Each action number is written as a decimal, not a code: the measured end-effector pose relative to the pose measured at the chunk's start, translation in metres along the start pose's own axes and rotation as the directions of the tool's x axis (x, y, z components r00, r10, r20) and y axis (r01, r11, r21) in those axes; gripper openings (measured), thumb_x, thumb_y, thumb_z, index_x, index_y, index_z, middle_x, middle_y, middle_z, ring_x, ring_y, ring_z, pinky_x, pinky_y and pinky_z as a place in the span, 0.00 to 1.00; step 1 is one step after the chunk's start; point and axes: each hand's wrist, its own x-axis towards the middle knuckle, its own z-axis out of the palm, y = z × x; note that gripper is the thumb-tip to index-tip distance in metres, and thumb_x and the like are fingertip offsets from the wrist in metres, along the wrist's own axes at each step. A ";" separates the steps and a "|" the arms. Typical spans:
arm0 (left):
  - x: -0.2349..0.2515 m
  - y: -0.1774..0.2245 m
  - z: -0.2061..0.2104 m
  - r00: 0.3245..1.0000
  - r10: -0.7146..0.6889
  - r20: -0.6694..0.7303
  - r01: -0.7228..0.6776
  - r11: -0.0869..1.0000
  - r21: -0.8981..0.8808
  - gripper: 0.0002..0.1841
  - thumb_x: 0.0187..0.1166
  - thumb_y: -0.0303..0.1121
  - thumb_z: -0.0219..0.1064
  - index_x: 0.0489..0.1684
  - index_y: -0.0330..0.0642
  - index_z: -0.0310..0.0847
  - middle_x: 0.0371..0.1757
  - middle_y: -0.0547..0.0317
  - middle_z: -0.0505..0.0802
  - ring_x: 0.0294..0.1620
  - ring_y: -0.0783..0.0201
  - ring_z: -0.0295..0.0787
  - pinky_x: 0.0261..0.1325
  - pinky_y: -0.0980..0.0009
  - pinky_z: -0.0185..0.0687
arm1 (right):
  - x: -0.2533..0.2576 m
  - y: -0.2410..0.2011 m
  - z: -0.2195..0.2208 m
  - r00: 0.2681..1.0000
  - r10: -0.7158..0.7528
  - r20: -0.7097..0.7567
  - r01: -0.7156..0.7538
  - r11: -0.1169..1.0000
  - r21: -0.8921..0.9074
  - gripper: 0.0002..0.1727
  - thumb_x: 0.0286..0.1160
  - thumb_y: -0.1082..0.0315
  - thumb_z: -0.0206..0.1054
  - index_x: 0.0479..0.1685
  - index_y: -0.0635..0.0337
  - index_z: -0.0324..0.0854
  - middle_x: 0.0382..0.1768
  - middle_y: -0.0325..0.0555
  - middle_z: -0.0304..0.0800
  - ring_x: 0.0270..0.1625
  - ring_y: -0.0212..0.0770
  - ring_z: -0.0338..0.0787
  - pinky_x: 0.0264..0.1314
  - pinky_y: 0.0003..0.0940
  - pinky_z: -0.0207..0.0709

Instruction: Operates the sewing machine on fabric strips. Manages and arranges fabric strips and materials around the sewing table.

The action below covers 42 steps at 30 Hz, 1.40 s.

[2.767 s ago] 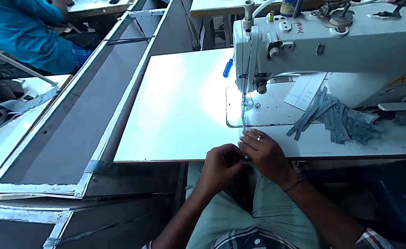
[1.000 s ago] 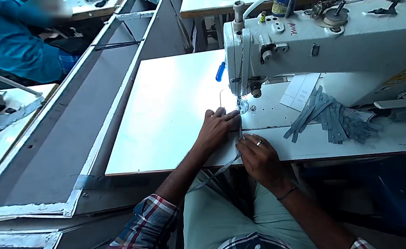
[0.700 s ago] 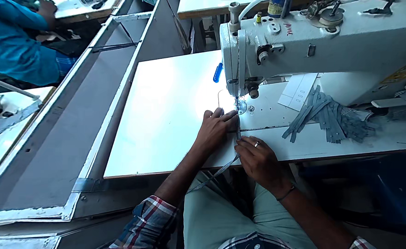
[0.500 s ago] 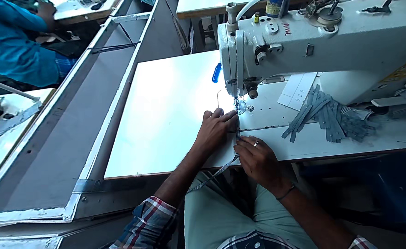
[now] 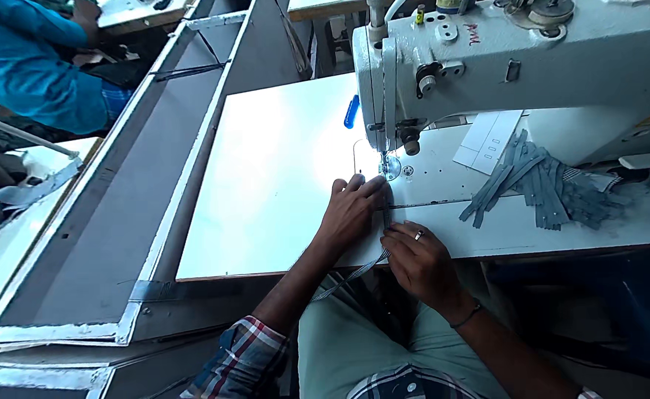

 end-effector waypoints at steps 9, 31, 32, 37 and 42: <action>0.009 -0.001 0.004 0.998 -0.057 -0.036 0.055 0.997 -0.049 0.23 0.86 0.28 0.50 0.72 0.56 0.85 0.79 0.71 0.83 0.72 0.54 0.79 0.59 0.49 0.70 | 0.007 0.003 -0.002 1.000 0.009 -0.005 -0.009 1.000 0.009 0.13 0.80 0.69 0.61 0.48 0.60 0.92 0.56 0.49 0.95 0.70 0.49 0.89 0.80 0.49 0.77; 0.010 -0.020 0.000 1.000 0.000 0.020 0.002 0.992 -0.123 0.28 0.86 0.37 0.47 0.86 0.62 0.73 0.88 0.71 0.75 0.86 0.51 0.68 0.77 0.36 0.59 | 0.011 0.008 -0.002 0.997 0.066 0.039 -0.066 0.998 -0.010 0.14 0.82 0.69 0.60 0.51 0.60 0.91 0.60 0.49 0.94 0.74 0.50 0.86 0.83 0.52 0.73; 0.010 -0.021 0.001 1.000 0.003 0.015 -0.001 0.992 -0.127 0.28 0.86 0.37 0.46 0.86 0.63 0.73 0.88 0.72 0.75 0.86 0.51 0.68 0.77 0.35 0.59 | 0.011 0.008 -0.001 0.997 0.069 0.036 -0.068 0.998 -0.014 0.14 0.82 0.69 0.59 0.51 0.60 0.91 0.60 0.49 0.94 0.74 0.50 0.86 0.84 0.52 0.72; 0.010 -0.024 0.007 1.000 0.007 -0.008 -0.008 0.992 -0.129 0.28 0.86 0.37 0.46 0.85 0.63 0.74 0.88 0.71 0.75 0.86 0.50 0.68 0.77 0.35 0.59 | 0.010 0.007 0.001 0.997 0.071 0.034 -0.069 0.997 -0.035 0.14 0.82 0.68 0.59 0.51 0.59 0.92 0.60 0.48 0.94 0.74 0.50 0.86 0.84 0.52 0.72; 0.009 -0.025 0.009 1.000 0.016 -0.022 -0.019 0.991 -0.133 0.27 0.87 0.37 0.46 0.86 0.64 0.74 0.88 0.71 0.75 0.86 0.49 0.68 0.77 0.36 0.59 | 0.010 0.006 0.000 0.997 0.073 0.040 -0.071 0.996 -0.056 0.14 0.82 0.68 0.59 0.51 0.58 0.92 0.61 0.48 0.94 0.75 0.50 0.86 0.83 0.51 0.73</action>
